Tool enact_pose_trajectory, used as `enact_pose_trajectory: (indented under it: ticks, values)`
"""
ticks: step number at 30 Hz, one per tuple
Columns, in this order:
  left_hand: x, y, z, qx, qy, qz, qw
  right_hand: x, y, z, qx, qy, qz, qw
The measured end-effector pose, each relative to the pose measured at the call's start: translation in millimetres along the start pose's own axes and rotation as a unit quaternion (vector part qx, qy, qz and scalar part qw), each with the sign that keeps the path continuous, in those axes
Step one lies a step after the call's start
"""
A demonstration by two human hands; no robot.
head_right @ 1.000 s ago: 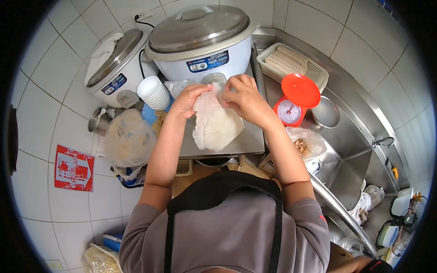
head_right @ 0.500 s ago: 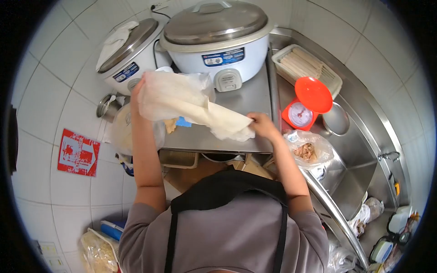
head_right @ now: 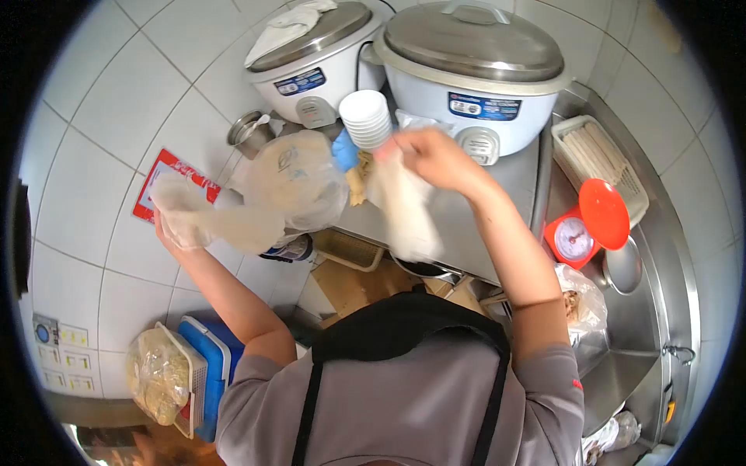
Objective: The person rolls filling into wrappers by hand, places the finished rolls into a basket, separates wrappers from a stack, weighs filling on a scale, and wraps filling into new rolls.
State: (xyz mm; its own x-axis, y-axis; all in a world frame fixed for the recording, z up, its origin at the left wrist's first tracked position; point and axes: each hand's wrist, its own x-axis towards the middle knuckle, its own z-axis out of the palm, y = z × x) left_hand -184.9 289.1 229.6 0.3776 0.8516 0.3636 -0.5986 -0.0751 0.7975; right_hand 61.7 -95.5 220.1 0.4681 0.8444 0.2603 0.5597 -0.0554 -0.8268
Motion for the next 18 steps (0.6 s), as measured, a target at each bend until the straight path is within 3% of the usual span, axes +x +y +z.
enact_pose_trajectory:
  ticks: [4, 7, 10, 13, 16, 18]
  values:
    - [-20, 6, -31, -0.006, 0.034, -0.032, 0.999, 103, -20, 37, 0.006, 0.157, -0.174, 0.972]
    - [-35, -2, -28, -0.035, -0.004, -0.059, 0.998, 158, -4, 77, -0.04, 0.11, -0.124, 0.985]
    - [-50, -18, -11, -0.069, -0.049, -0.12, 0.989, 165, 13, 118, -0.175, 0.053, -0.146, 0.972]
    - [-70, -21, 35, -0.118, -0.117, -0.233, 0.958, 135, -15, 121, 0.056, -0.103, -0.146, 0.982]
    - [-75, -15, 82, -0.136, -0.269, -0.305, 0.903, 108, -7, 110, 0.207, -0.154, -0.127, 0.958]
    - [-65, -25, 103, -0.154, -0.353, -0.326, 0.863, 74, -2, 82, 0.25, -0.18, -0.016, 0.951]
